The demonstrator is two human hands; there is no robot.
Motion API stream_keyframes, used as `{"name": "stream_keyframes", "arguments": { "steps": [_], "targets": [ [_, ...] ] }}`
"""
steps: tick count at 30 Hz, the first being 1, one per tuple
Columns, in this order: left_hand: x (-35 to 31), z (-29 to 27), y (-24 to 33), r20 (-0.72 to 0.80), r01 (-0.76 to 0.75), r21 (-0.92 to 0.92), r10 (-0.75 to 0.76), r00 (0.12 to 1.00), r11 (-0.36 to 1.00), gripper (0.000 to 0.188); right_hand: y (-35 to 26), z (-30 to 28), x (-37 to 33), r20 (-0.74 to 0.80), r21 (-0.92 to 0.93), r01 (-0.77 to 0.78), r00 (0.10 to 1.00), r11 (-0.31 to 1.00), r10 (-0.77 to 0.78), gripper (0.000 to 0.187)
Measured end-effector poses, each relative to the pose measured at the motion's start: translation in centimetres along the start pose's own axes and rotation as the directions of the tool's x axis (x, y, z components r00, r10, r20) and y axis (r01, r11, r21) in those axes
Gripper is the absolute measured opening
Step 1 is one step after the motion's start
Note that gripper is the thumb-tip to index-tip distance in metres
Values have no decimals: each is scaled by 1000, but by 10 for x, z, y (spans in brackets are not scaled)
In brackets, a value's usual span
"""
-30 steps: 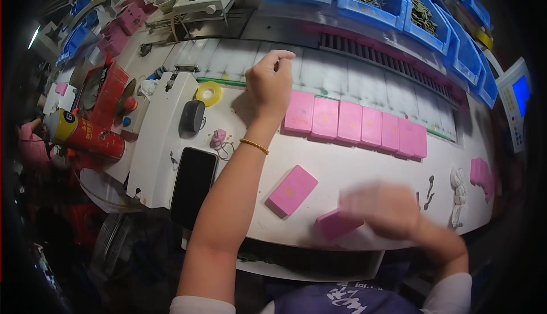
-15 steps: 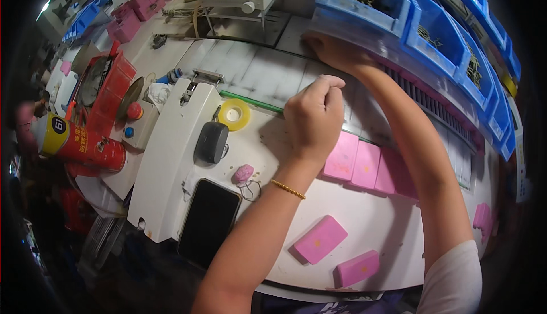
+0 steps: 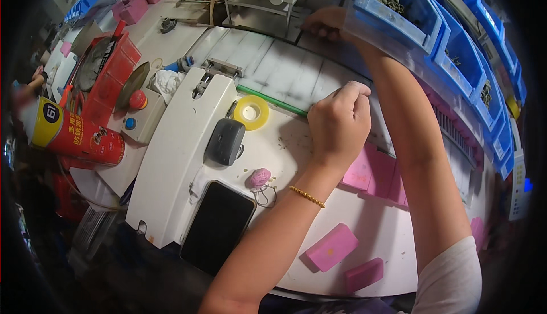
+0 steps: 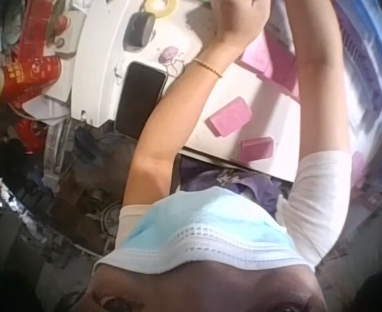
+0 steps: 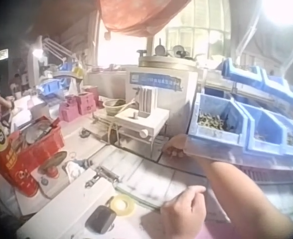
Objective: Manually assembling small components into pink plastic housings at a production station.
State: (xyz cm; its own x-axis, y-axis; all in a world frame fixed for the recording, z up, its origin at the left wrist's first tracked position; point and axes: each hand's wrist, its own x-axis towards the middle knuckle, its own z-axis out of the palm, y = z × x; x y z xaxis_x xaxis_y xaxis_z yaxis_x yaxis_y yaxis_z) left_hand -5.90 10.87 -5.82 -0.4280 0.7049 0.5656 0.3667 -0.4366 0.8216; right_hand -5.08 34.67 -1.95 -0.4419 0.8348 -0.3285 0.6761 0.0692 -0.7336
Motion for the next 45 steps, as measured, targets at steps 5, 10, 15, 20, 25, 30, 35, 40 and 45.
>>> {"name": "stream_keyframes", "arguments": {
  "steps": [5, 10, 15, 20, 25, 30, 35, 40, 45],
  "targets": [
    [1, 3, -1, -53, -25, -24, 24, 998, 999, 13, -5, 0, -2, 70, 74, -95, 993, 993, 90, 21],
    [1, 4, -1, -74, -50, -11, 49, 996, 999, 12, -12, 1, -5, 33, 100, -141, 990, 985, 138, 20],
    [1, 3, 0, -77, -42, -21, 40, 996, 999, 12, -14, 4, -6, 17, 137, -134, 991, 981, 133, 21],
    [2, -1, 1, -47, -12, 7, 13, 999, 1000, 10, -19, 10, -2, -53, 179, -106, 992, 978, 117, 26],
    [2, -1, 1, -31, 11, 12, -11, 999, 1000, 7, -19, 14, 6, -81, 204, -103, 989, 974, 121, 24],
    [3, 0, 0, -67, -20, -23, 18, 998, 1000, 12, 0, 3, 10, 141, 398, 12, 987, 917, -74, 21],
    [2, 1, 0, -64, -8, -33, 5, 998, 999, 12, 2, 1, 25, 59, 325, -136, 991, 936, 124, 25],
    [2, 1, 0, -73, -10, -2, 10, 997, 1000, 13, -3, 3, 30, 57, 284, -92, 995, 954, 79, 19],
    [1, 1, 0, -67, -11, 9, 11, 998, 1000, 12, -5, 7, 24, 98, 144, 159, 980, 977, -174, 16]
  ]
}}
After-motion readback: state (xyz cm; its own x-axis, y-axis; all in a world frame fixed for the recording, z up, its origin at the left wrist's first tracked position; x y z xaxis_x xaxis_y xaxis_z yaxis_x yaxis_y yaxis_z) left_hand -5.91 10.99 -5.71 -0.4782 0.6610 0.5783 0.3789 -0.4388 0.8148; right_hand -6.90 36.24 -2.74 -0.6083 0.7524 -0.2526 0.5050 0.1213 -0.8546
